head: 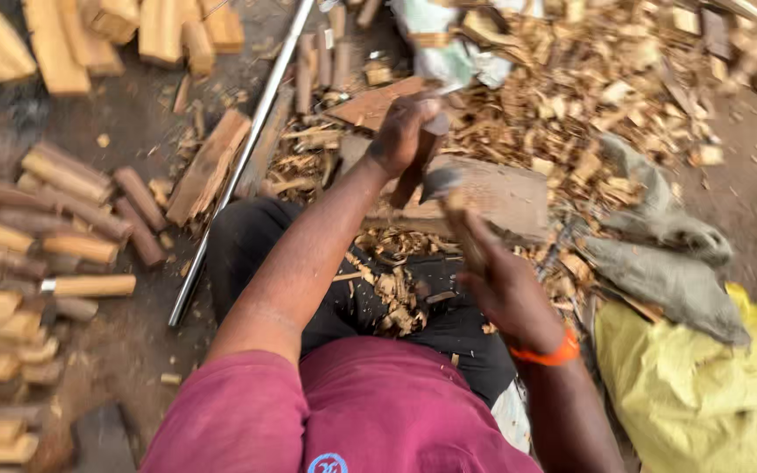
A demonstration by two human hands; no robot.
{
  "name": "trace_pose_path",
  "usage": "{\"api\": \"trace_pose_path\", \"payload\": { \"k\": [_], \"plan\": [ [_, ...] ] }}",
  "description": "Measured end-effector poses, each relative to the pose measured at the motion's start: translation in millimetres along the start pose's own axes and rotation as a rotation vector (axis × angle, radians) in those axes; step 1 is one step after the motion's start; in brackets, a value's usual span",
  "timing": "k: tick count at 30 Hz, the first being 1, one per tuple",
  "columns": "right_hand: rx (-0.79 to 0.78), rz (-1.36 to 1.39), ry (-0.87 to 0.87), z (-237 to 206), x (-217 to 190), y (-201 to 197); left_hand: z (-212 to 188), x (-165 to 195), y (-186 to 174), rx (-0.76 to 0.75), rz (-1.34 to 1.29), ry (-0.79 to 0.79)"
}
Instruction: The person is sitting on the ground and using a hammer and chisel to carve a small wooden piece. They repeatedly strike the chisel to shape the wood, with wood shavings accumulating around the work area.
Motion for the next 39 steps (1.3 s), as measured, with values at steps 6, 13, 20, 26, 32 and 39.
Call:
{"api": "trace_pose_path", "payload": {
  "k": [6,13,20,26,32,39],
  "plan": [
    [0.623,0.491,0.276,-61.4,-16.1,-109.7,9.2,-17.0,-3.5,-0.018,0.078,0.018],
    [0.254,0.259,0.084,9.7,-21.3,-59.0,7.9,-26.0,-4.2,-0.001,0.116,-0.008],
    [0.51,0.473,0.179,-32.5,2.6,-80.5,3.7,-28.5,-6.8,0.043,0.178,0.011],
    [0.444,0.403,-0.132,-19.7,-67.3,-118.9,11.4,-32.4,-0.4,-0.012,0.087,0.001],
    [0.206,0.35,0.12,9.0,2.6,-48.5,6.2,-14.4,6.8,-0.027,0.041,-0.024],
    [0.426,0.095,-0.099,-44.5,-29.2,-140.0,5.7,-20.9,4.5,-0.038,0.024,-0.077]
  ]
}}
Point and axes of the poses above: each hand's wrist, its own z-axis towards the middle knuckle, its own y-axis out of the palm, x = y × z, the point moved 10 cm from there along z, towards the middle knuckle, and after that the axes turned 14 degrees about z, right-handed, at the moved point
